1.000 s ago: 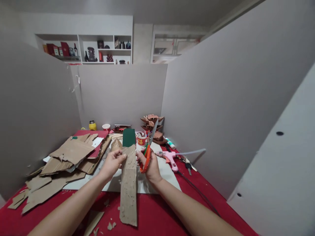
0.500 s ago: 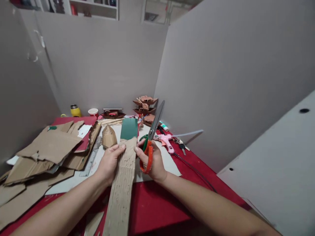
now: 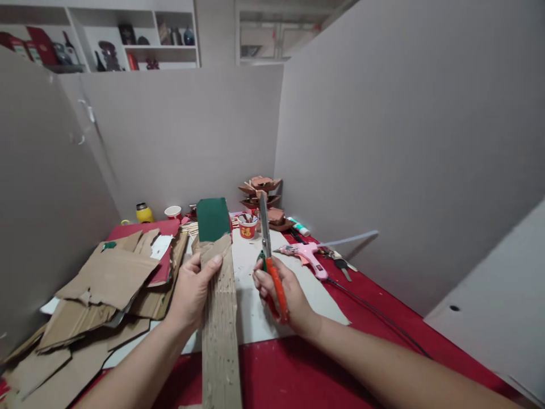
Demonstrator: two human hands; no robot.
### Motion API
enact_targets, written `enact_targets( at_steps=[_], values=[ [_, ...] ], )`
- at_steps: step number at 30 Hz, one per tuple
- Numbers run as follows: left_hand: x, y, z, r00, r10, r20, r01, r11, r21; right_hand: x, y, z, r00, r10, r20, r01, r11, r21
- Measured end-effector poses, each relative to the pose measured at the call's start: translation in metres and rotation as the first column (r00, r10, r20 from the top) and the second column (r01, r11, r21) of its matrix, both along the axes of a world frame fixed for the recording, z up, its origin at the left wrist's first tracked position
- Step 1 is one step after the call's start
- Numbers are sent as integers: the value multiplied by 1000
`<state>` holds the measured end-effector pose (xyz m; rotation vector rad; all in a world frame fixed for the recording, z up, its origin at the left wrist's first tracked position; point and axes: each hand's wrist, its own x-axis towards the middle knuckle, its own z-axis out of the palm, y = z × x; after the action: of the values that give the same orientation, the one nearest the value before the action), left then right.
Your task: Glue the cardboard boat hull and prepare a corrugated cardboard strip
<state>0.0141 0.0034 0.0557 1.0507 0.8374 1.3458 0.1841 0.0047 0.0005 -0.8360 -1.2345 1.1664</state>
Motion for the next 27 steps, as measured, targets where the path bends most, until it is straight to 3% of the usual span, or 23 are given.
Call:
enact_targets(
  at_steps=[3,8,14,17,27],
  values=[
    [-9,1,7,998,54,30,-56,996,63,-1,-1,-4,991,131,42,-128,990,-59],
    [-18,3,13,995,90,42,-95,985,141,-3,-7,-6,949,282,145,-284,959,-2],
    [-22,-1,16,1000,28,-3,-27,983,181,11,-6,-5,852,252,458,-361,918,167],
    [-20,-2,14,999,-15,-52,24,983,185,18,-7,-4,797,233,557,-393,900,186],
    [-26,5,12,970,-168,-177,177,984,37,31,-8,-7,743,350,570,-484,869,98]
  ],
)
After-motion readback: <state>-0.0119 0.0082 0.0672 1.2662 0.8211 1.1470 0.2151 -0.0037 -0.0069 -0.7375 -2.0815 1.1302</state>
